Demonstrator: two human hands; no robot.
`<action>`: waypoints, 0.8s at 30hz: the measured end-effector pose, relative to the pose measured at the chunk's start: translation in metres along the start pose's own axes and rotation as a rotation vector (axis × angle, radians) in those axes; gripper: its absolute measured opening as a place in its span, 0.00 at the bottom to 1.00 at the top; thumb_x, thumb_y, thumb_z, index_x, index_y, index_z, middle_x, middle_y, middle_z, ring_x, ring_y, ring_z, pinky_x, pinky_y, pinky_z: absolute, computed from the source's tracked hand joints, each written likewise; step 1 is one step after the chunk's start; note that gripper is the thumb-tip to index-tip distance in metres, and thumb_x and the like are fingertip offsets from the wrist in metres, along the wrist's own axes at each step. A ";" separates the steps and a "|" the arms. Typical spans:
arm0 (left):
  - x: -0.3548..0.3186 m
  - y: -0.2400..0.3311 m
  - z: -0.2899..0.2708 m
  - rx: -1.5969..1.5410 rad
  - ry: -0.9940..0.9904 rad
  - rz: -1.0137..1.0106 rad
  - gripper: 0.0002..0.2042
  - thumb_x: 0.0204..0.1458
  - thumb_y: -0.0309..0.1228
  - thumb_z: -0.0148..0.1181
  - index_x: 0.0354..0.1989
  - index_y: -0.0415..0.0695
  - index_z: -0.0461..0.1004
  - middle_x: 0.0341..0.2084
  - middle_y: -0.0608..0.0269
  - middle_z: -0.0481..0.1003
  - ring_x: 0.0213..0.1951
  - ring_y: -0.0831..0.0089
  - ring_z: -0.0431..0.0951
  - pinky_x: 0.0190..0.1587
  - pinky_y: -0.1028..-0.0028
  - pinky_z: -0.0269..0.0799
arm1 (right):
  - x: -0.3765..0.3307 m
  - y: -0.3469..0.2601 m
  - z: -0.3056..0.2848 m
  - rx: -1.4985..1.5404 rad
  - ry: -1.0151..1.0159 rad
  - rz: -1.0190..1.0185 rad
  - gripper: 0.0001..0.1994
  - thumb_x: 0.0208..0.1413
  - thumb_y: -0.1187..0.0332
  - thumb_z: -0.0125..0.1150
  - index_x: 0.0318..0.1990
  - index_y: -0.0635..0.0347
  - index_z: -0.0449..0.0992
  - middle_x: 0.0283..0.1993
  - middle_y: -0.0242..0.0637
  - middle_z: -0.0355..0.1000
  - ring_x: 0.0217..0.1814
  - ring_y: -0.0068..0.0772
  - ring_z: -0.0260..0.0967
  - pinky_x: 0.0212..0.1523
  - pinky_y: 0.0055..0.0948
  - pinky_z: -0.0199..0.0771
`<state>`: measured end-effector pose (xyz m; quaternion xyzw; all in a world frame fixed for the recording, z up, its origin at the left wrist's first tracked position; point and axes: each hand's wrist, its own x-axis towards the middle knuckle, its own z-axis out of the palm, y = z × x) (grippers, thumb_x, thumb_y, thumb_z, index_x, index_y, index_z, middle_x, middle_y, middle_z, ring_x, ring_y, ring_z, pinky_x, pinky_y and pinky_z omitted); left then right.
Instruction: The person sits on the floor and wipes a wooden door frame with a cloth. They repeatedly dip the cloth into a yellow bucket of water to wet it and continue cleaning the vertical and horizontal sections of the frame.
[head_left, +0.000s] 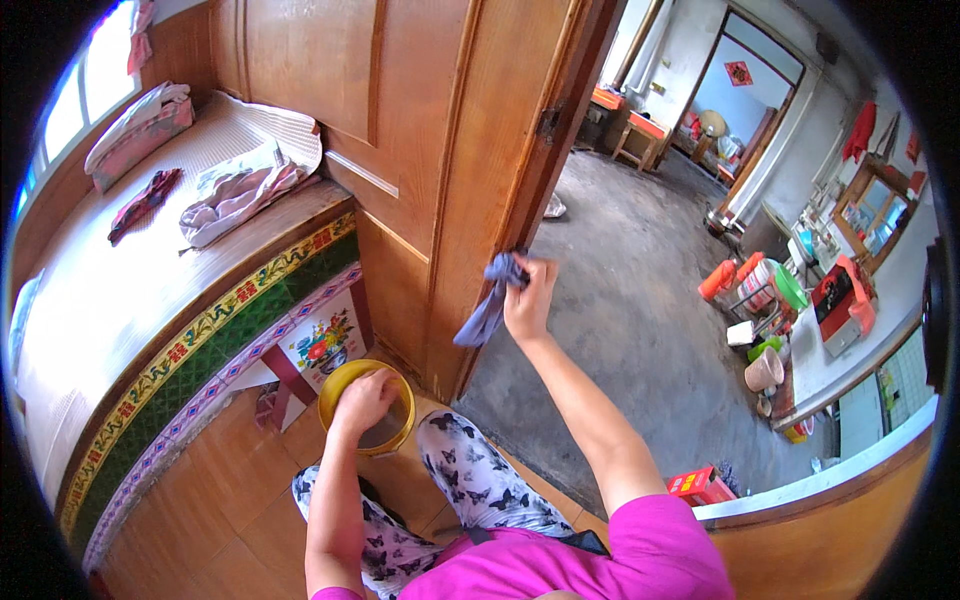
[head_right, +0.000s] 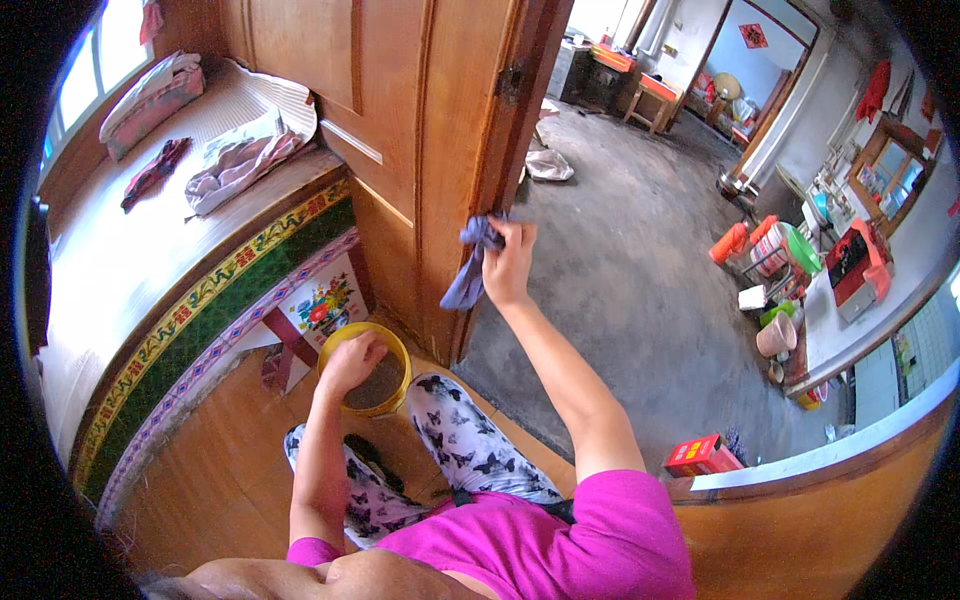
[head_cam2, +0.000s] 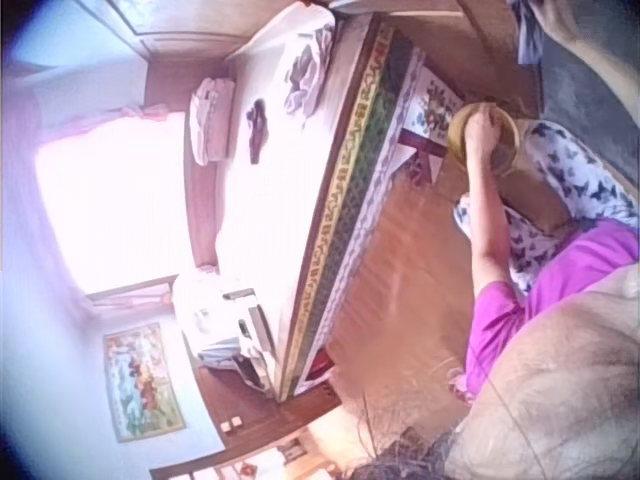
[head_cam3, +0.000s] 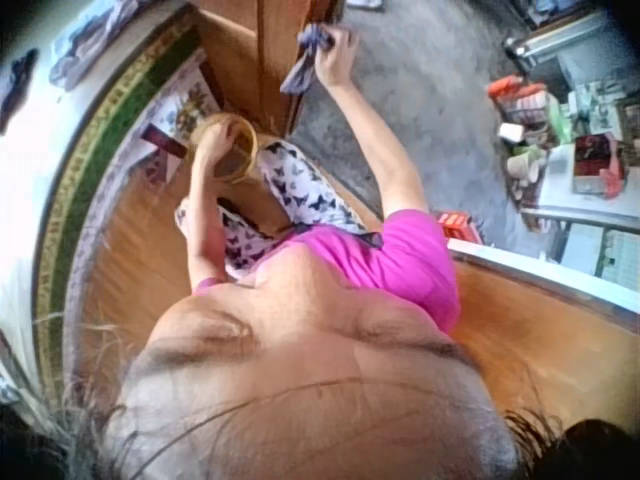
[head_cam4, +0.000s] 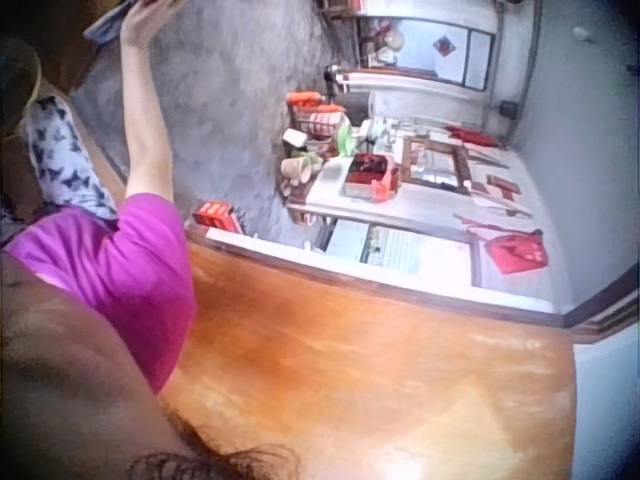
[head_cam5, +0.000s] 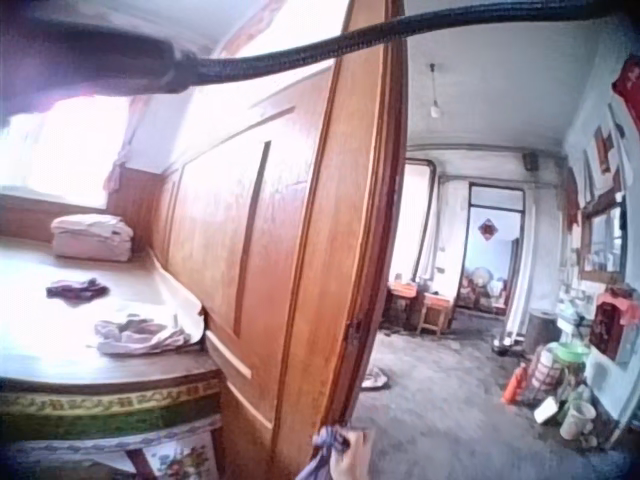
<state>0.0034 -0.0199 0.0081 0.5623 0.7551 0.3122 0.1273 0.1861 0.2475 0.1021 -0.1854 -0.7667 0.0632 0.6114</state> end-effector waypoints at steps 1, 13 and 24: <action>0.006 0.007 0.003 -0.144 -0.050 -0.021 0.14 0.59 0.36 0.60 0.49 0.43 0.78 0.36 0.49 0.82 0.41 0.54 0.83 0.44 0.60 0.78 | -0.016 -0.004 -0.004 0.047 -0.046 0.098 0.18 0.50 0.83 0.57 0.49 0.61 0.72 0.47 0.46 0.70 0.49 0.49 0.66 0.54 0.43 0.67; 0.075 0.144 -0.007 -1.484 0.346 -0.004 0.19 0.63 0.32 0.61 0.60 0.43 0.67 0.47 0.63 0.75 0.50 0.73 0.77 0.54 0.70 0.76 | -0.036 -0.096 -0.047 0.303 -0.309 0.232 0.17 0.53 0.74 0.65 0.52 0.62 0.77 0.66 0.47 0.58 0.55 0.34 0.67 0.46 0.25 0.74; 0.243 0.292 -0.255 -0.194 1.243 0.881 0.28 0.57 0.43 0.65 0.57 0.34 0.69 0.58 0.40 0.66 0.62 0.45 0.63 0.66 0.54 0.57 | -0.092 -0.064 -0.042 0.582 -0.200 0.599 0.03 0.64 0.73 0.57 0.43 0.57 0.74 0.51 0.35 0.70 0.39 0.19 0.64 0.36 0.18 0.65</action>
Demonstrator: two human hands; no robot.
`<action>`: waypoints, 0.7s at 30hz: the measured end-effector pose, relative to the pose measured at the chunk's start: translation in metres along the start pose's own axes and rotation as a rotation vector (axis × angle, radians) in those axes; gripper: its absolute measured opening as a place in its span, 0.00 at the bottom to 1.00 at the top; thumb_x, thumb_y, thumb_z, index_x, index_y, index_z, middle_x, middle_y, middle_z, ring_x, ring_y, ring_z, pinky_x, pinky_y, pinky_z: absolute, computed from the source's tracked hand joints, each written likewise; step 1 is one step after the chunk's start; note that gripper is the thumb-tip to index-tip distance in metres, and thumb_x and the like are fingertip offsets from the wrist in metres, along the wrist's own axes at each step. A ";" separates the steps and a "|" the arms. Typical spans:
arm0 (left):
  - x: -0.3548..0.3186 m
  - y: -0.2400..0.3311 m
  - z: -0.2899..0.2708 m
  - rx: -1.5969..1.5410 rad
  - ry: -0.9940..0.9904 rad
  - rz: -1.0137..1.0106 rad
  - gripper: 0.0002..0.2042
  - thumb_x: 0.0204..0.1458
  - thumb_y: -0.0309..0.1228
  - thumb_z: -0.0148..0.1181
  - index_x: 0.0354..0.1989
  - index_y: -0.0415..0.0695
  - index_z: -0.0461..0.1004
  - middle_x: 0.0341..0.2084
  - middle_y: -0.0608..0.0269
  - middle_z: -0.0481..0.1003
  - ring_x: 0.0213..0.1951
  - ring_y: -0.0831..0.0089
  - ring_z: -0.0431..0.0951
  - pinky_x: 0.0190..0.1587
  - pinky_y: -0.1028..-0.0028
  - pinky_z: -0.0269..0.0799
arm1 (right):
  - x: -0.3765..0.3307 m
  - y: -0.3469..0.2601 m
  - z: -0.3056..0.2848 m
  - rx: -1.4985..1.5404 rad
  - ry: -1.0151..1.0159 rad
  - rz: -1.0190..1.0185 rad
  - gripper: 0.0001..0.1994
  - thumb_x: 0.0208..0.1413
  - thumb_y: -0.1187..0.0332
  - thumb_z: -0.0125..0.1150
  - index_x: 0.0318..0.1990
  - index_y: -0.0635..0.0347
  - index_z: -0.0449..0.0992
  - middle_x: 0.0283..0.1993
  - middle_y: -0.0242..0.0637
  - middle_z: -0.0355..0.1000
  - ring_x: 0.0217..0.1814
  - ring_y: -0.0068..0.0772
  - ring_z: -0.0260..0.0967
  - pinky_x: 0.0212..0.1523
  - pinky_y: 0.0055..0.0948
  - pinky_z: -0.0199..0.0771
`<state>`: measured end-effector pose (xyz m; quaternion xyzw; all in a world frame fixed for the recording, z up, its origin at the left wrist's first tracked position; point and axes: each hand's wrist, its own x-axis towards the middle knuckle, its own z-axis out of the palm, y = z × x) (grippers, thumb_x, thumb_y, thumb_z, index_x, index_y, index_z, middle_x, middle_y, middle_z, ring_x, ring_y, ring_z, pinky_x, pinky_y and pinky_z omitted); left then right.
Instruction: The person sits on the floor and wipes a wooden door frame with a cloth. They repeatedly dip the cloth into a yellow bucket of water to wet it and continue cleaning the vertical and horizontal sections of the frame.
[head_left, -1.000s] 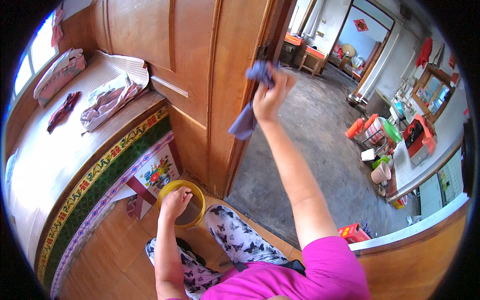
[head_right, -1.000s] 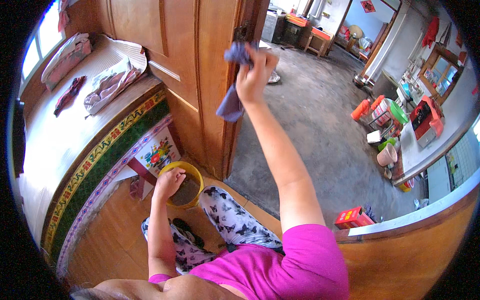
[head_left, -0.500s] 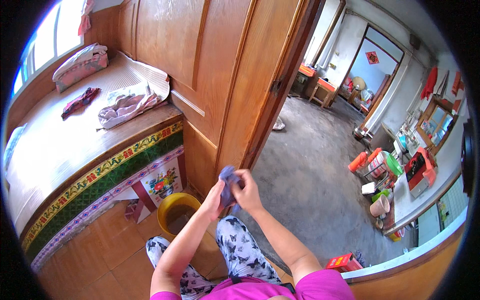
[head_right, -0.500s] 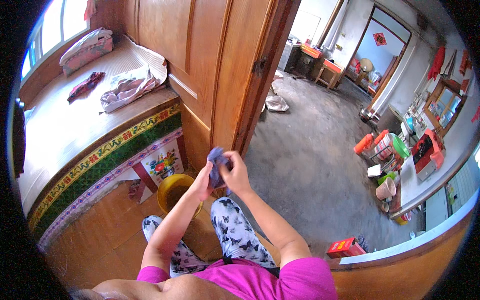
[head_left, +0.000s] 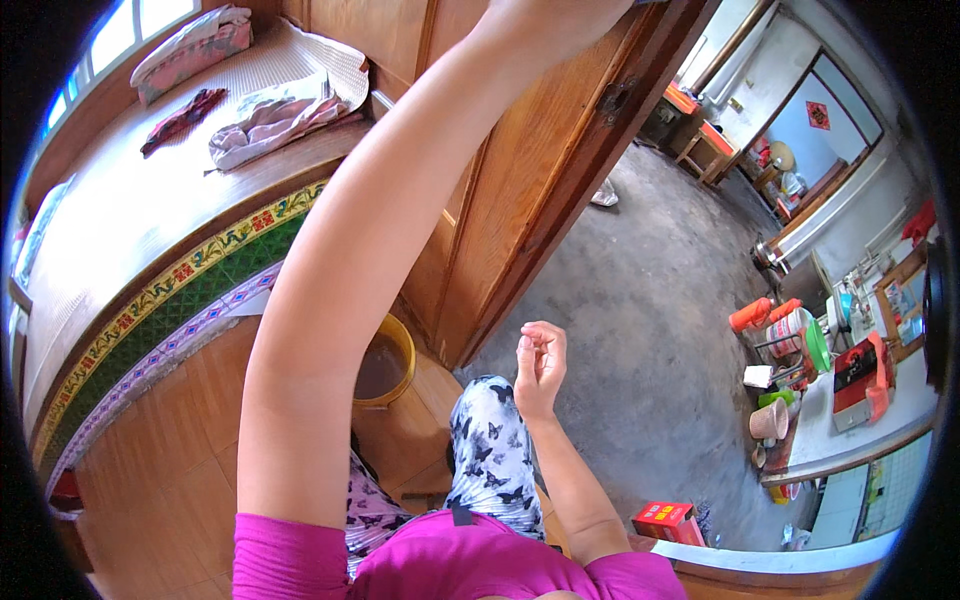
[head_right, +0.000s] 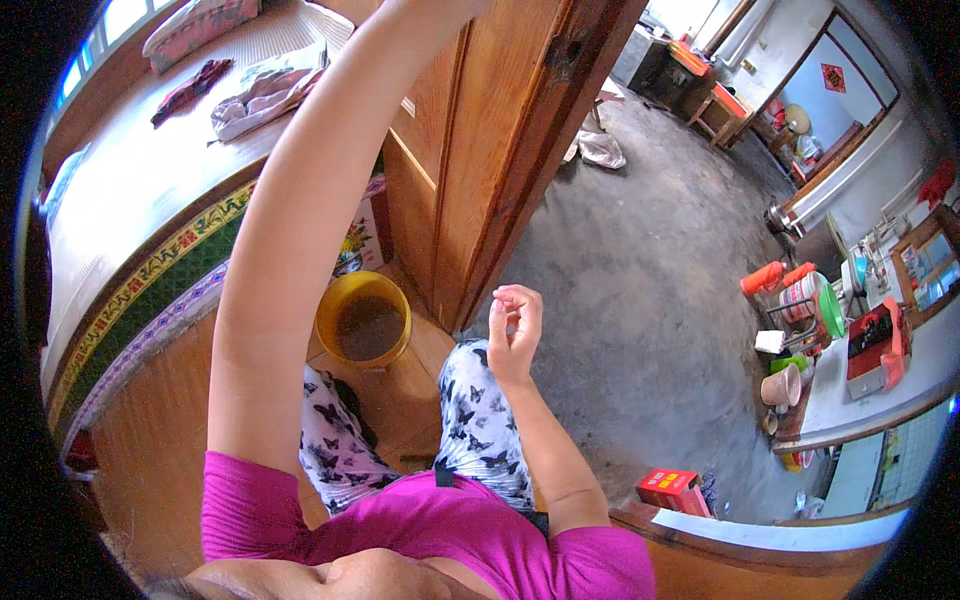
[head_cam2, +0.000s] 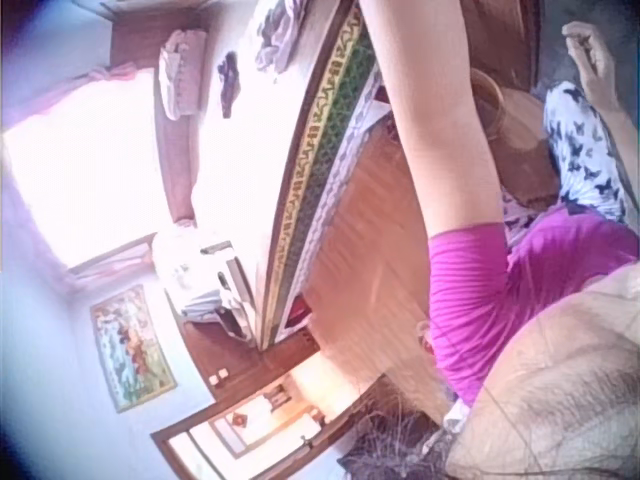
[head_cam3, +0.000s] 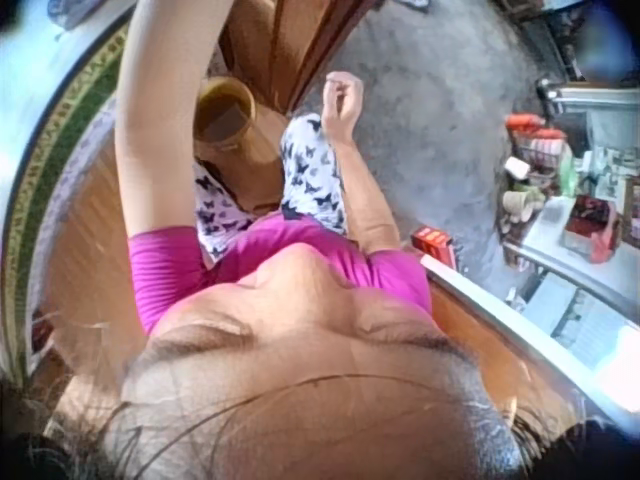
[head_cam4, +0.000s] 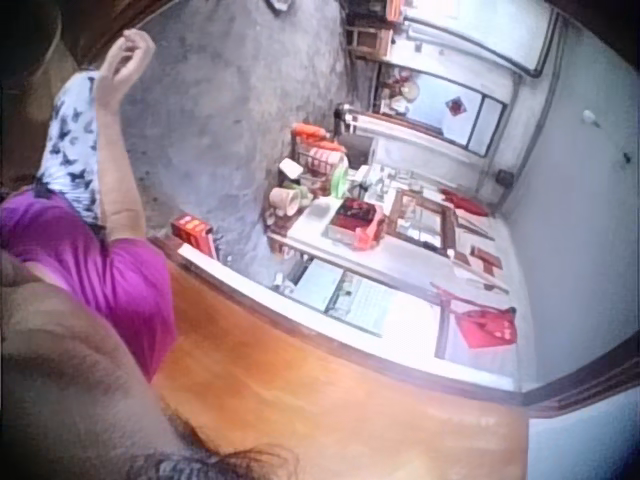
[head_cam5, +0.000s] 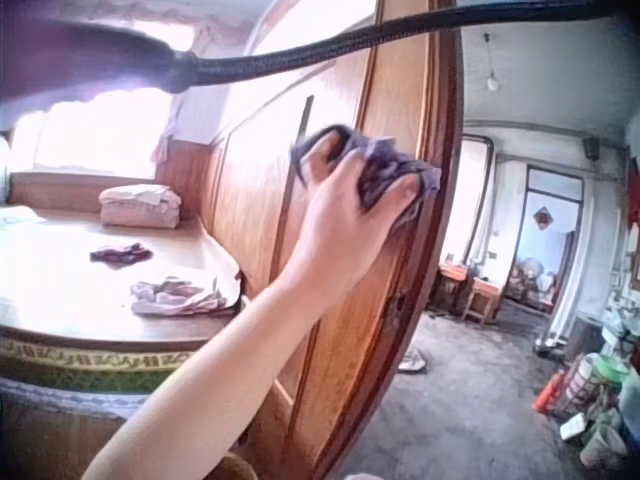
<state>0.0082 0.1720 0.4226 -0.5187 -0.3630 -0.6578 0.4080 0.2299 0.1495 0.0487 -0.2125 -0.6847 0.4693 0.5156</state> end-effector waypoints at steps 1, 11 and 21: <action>-0.002 -0.018 0.016 0.052 0.003 0.030 0.27 0.58 0.42 0.64 0.57 0.33 0.68 0.57 0.39 0.66 0.61 0.43 0.63 0.65 0.53 0.57 | -0.003 0.003 0.001 -0.001 -0.015 0.029 0.03 0.64 0.73 0.57 0.43 0.58 0.74 0.49 0.33 0.70 0.37 0.17 0.64 0.37 0.18 0.65; -0.226 -0.037 -0.040 0.068 -0.189 -0.229 0.26 0.54 0.21 0.58 0.64 0.40 0.66 0.59 0.44 0.67 0.61 0.42 0.64 0.65 0.54 0.60 | -0.025 0.046 0.003 -0.044 0.081 0.051 0.03 0.65 0.76 0.56 0.44 0.62 0.73 0.47 0.34 0.69 0.36 0.16 0.64 0.35 0.18 0.67; -0.509 0.056 -0.128 0.044 -0.510 -1.339 0.25 0.52 0.22 0.65 0.61 0.41 0.70 0.53 0.43 0.69 0.58 0.45 0.68 0.62 0.62 0.65 | -0.036 0.048 0.017 -0.165 0.000 -0.012 0.03 0.63 0.77 0.57 0.42 0.62 0.75 0.46 0.34 0.70 0.32 0.16 0.63 0.33 0.17 0.65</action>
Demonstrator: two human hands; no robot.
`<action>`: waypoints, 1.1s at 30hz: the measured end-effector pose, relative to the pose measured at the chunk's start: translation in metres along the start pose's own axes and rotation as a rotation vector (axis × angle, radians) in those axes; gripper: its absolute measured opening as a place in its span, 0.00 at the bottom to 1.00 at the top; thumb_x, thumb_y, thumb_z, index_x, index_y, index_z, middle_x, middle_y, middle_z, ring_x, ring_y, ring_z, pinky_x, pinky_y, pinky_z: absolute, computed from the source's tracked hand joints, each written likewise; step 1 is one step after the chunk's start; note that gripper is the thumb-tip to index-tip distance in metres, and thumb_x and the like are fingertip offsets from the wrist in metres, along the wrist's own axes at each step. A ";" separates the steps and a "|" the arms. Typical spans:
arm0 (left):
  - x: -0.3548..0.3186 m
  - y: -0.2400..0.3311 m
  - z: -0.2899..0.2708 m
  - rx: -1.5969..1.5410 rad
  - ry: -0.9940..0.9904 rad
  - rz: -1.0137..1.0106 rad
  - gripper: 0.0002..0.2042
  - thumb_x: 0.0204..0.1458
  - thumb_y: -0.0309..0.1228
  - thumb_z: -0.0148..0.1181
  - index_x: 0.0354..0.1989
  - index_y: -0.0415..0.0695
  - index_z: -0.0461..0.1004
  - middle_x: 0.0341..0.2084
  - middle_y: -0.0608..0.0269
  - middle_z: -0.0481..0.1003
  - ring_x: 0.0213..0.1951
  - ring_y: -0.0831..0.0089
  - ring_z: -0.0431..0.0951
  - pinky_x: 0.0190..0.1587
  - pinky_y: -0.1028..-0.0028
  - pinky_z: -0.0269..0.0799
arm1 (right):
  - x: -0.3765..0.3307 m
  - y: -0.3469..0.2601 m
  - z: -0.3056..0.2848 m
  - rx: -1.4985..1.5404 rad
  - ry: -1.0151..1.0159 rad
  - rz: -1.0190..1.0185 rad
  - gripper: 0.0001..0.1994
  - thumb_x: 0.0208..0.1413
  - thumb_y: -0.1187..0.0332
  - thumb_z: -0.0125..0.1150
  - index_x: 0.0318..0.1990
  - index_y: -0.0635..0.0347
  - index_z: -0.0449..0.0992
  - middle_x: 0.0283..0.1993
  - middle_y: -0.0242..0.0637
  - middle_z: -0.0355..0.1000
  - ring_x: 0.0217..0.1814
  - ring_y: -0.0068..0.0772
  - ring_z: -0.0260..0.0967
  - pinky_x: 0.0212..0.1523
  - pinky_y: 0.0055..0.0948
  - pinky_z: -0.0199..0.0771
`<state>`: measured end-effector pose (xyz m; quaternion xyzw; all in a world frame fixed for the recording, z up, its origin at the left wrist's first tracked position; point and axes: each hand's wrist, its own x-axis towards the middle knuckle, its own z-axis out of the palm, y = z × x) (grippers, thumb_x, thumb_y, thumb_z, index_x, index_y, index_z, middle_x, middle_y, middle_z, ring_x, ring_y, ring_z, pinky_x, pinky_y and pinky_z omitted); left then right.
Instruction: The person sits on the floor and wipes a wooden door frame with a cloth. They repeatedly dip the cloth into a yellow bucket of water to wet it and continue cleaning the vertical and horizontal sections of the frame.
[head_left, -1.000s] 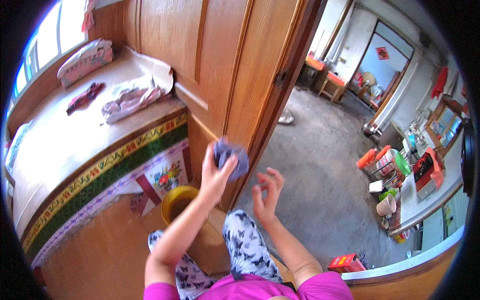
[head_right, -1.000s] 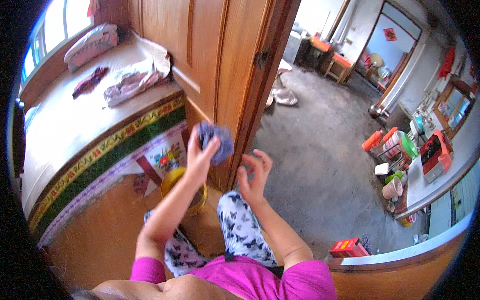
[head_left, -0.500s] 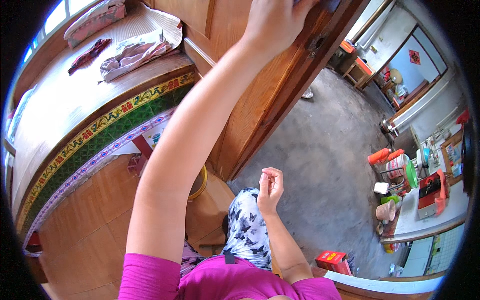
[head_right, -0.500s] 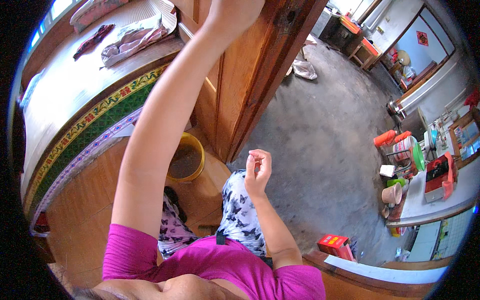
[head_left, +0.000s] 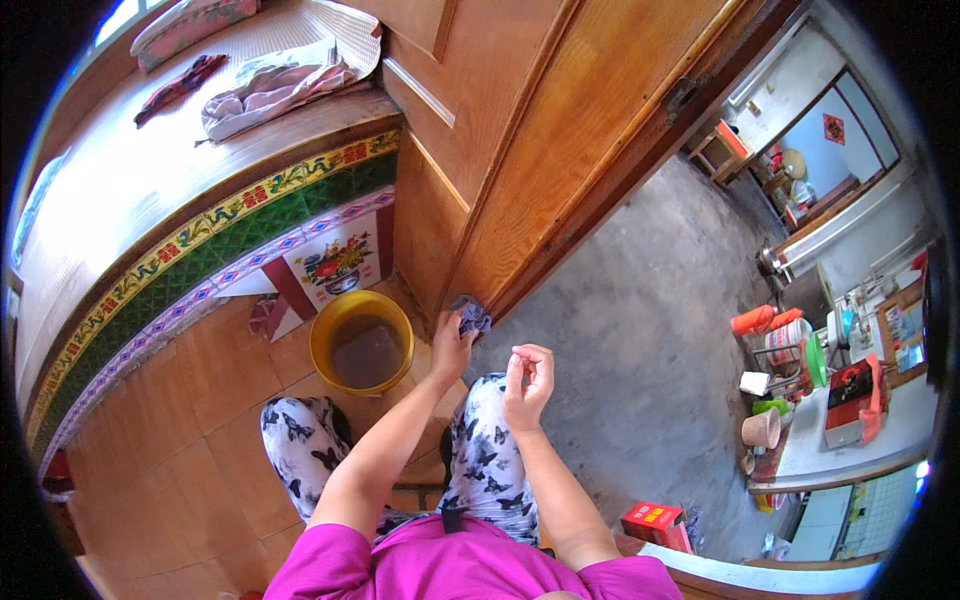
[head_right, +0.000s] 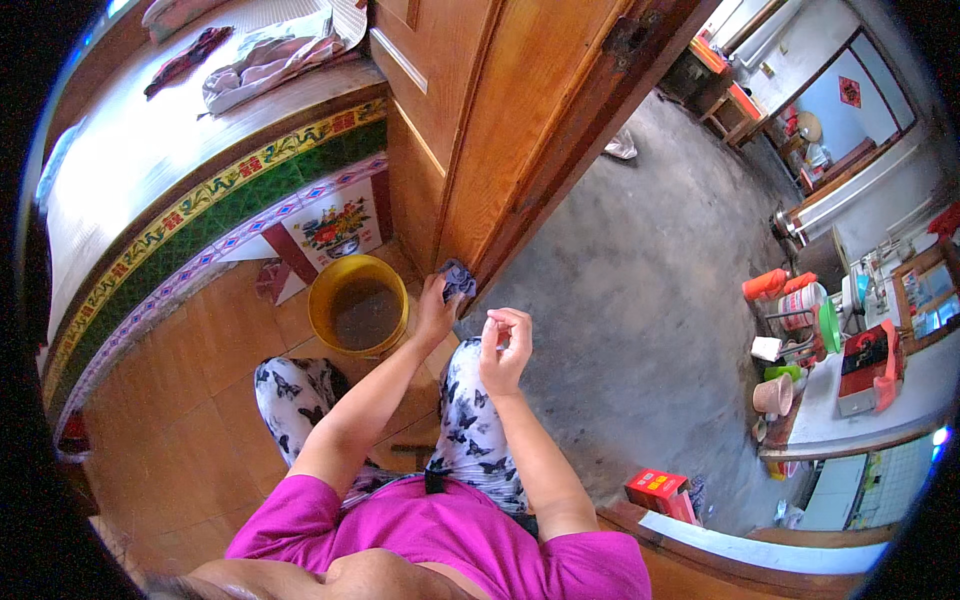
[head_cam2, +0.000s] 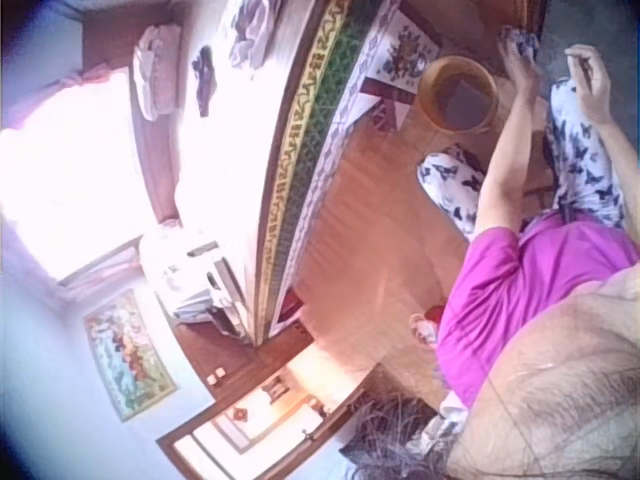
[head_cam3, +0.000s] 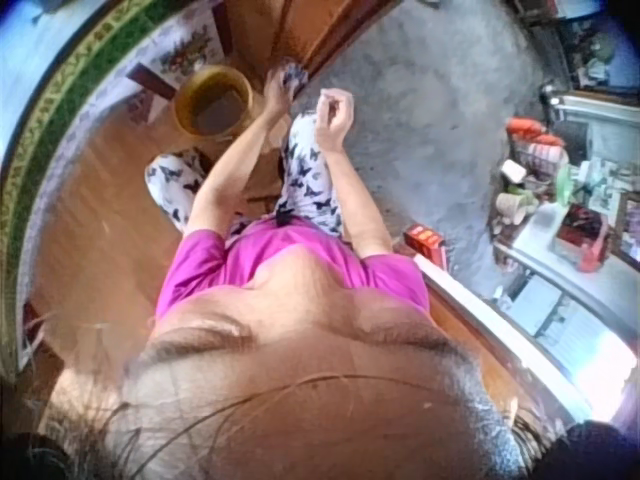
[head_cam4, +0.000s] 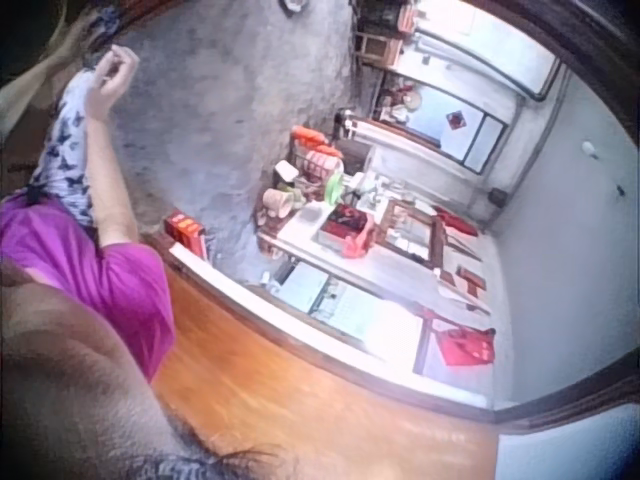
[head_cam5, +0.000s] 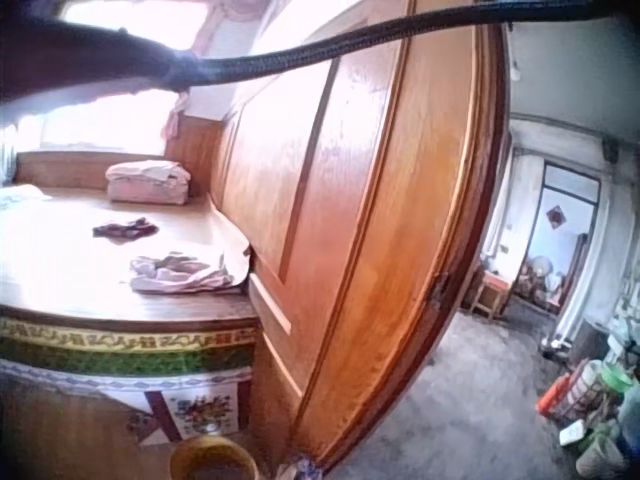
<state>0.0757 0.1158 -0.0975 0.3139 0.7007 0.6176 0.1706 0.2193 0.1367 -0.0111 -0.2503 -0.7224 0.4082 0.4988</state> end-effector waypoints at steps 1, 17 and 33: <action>0.001 0.015 -0.005 -0.064 -0.038 -0.010 0.25 0.50 0.25 0.68 0.58 0.40 0.72 0.50 0.45 0.72 0.57 0.47 0.69 0.60 0.63 0.66 | 0.000 0.003 -0.001 -0.022 -0.006 -0.012 0.03 0.62 0.77 0.57 0.42 0.61 0.75 0.45 0.33 0.70 0.32 0.16 0.63 0.33 0.17 0.65; 0.127 0.255 -0.018 0.035 0.409 1.014 0.35 0.42 0.22 0.70 0.62 0.61 0.71 0.59 0.48 0.63 0.60 0.44 0.62 0.64 0.50 0.57 | -0.009 0.018 -0.013 0.103 -0.008 0.221 0.03 0.63 0.76 0.57 0.42 0.63 0.74 0.41 0.29 0.69 0.33 0.13 0.62 0.33 0.16 0.64; 0.023 0.116 -0.041 0.107 -0.097 0.291 0.30 0.42 0.11 0.57 0.60 0.40 0.67 0.55 0.45 0.71 0.60 0.47 0.71 0.62 0.62 0.67 | 0.012 -0.005 -0.002 0.335 0.032 0.377 0.23 0.68 0.59 0.56 0.65 0.62 0.64 0.64 0.40 0.66 0.63 0.32 0.64 0.64 0.32 0.62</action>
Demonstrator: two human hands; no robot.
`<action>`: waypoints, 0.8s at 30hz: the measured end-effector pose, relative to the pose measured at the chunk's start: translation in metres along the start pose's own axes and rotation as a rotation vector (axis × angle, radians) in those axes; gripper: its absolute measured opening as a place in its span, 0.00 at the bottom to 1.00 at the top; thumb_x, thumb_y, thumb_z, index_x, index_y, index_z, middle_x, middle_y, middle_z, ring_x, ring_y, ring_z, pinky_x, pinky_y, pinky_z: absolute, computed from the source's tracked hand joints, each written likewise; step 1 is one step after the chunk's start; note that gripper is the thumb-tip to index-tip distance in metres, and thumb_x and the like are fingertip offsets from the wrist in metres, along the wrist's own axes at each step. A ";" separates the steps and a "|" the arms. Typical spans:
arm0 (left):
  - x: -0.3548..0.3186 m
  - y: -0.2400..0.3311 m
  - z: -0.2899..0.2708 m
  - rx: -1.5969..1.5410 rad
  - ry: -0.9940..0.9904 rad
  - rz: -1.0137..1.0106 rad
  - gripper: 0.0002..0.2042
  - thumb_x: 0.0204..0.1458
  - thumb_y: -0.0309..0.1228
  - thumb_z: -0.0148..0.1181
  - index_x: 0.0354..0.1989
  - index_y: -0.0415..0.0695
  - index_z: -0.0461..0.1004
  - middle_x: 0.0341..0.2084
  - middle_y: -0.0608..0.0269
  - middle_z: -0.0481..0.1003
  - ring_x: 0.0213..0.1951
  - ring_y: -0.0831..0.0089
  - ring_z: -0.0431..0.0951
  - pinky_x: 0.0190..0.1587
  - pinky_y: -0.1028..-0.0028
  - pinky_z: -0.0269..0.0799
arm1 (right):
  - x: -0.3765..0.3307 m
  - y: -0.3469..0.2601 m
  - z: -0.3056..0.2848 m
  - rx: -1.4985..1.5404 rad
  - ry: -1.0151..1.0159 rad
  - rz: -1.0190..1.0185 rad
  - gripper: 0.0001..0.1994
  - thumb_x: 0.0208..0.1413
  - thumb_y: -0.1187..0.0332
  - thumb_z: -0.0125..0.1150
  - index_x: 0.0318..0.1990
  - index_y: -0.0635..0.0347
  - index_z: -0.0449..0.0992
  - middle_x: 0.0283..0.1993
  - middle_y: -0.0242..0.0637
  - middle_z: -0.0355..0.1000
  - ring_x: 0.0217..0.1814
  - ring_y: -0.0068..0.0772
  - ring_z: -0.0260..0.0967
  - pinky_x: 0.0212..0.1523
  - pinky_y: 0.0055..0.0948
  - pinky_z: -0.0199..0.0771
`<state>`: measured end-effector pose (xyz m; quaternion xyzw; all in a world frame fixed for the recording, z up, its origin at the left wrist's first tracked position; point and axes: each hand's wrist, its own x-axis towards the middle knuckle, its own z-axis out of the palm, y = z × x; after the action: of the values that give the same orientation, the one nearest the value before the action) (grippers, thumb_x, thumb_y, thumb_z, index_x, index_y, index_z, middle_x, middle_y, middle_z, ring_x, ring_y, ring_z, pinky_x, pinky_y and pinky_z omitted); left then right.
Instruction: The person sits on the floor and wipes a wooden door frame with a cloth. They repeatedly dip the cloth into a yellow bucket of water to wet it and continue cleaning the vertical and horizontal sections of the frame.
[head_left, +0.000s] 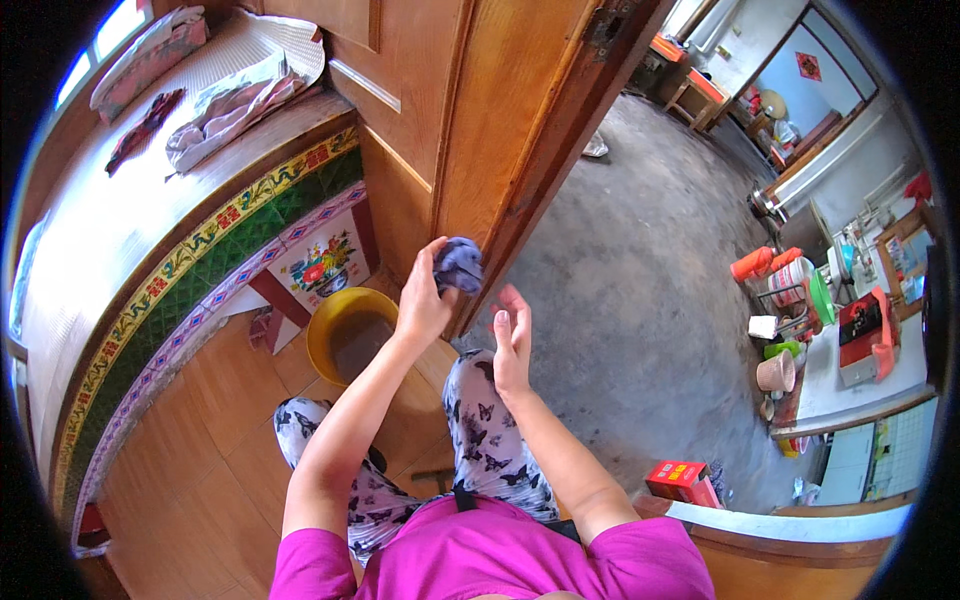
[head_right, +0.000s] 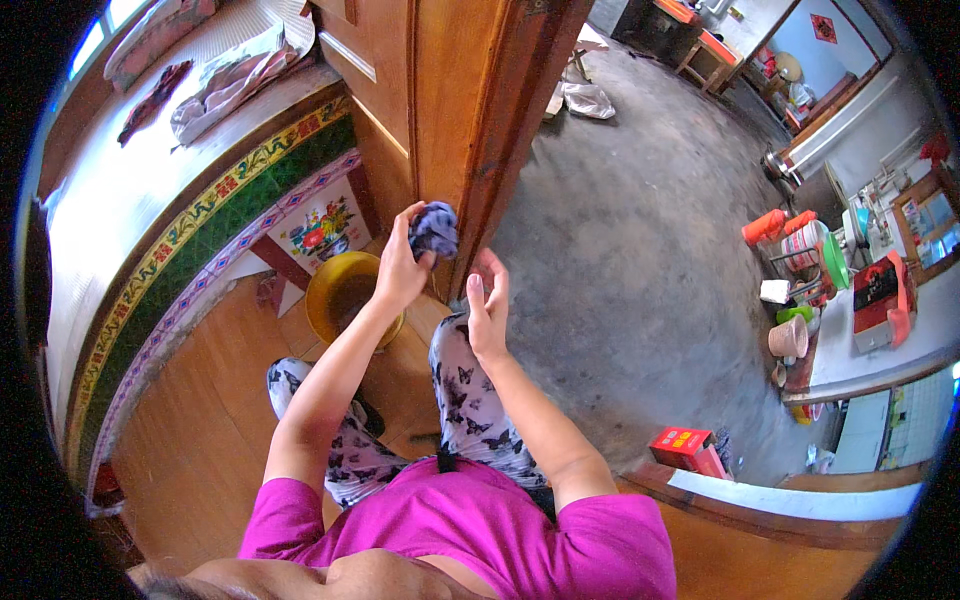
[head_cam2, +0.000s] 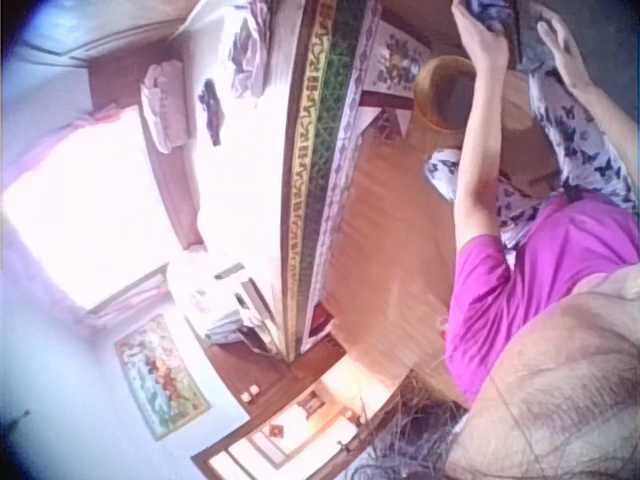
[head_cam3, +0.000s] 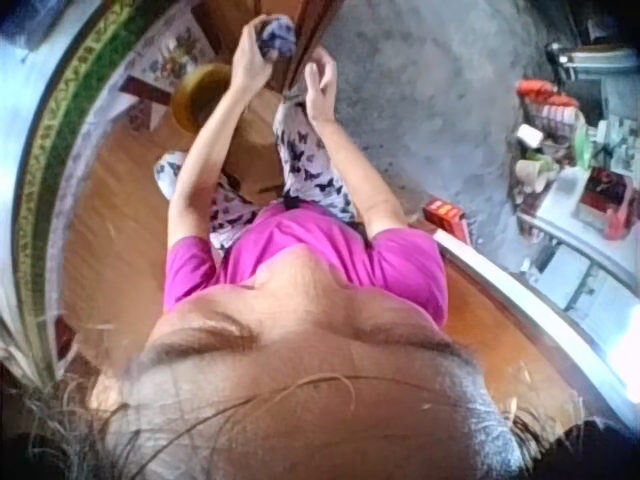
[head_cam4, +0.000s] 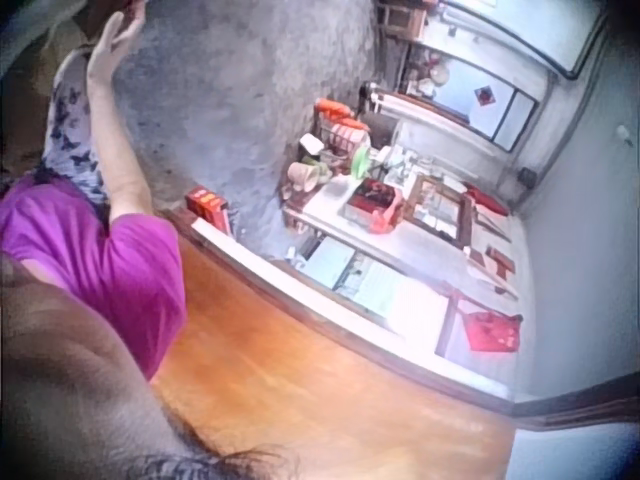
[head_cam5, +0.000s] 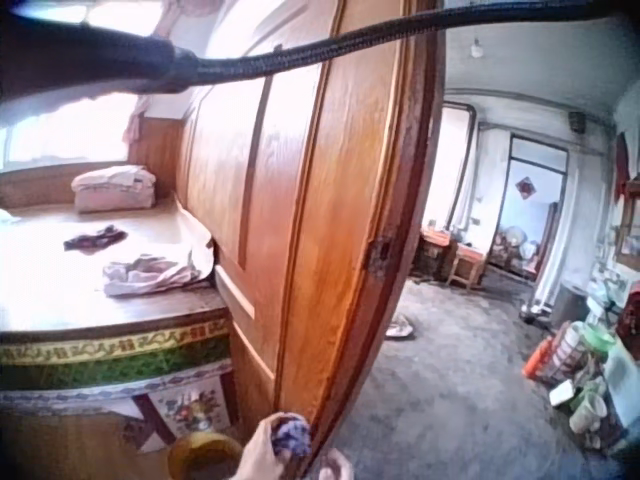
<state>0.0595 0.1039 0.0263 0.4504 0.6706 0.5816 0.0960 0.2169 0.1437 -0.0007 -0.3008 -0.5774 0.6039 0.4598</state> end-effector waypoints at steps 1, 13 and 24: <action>-0.003 0.024 -0.005 -0.063 -0.072 0.000 0.30 0.43 0.11 0.57 0.60 0.39 0.67 0.56 0.45 0.71 0.60 0.48 0.71 0.62 0.62 0.67 | 0.003 -0.011 0.004 0.127 -0.025 0.012 0.25 0.69 0.59 0.55 0.67 0.62 0.62 0.66 0.41 0.64 0.67 0.33 0.60 0.67 0.33 0.58; -0.012 0.030 -0.086 -0.021 0.149 0.127 0.19 0.54 0.14 0.56 0.55 0.41 0.74 0.54 0.54 0.68 0.44 0.69 0.77 0.47 0.72 0.75 | 0.106 -0.188 0.021 -0.262 0.243 -0.954 0.22 0.59 0.70 0.64 0.61 0.62 0.73 0.57 0.44 0.67 0.62 0.38 0.63 0.62 0.36 0.63; -0.024 -0.032 -0.127 -0.264 0.363 -0.117 0.10 0.63 0.16 0.51 0.50 0.37 0.75 0.43 0.66 0.72 0.37 0.80 0.76 0.45 0.80 0.73 | 0.097 -0.018 0.011 -0.697 0.365 -0.839 0.20 0.57 0.70 0.63 0.57 0.64 0.73 0.54 0.53 0.65 0.58 0.57 0.62 0.60 0.48 0.63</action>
<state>-0.0257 0.0014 0.0282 0.2820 0.6199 0.7293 0.0655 0.1727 0.2253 0.0352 -0.2789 -0.7238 0.0819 0.6258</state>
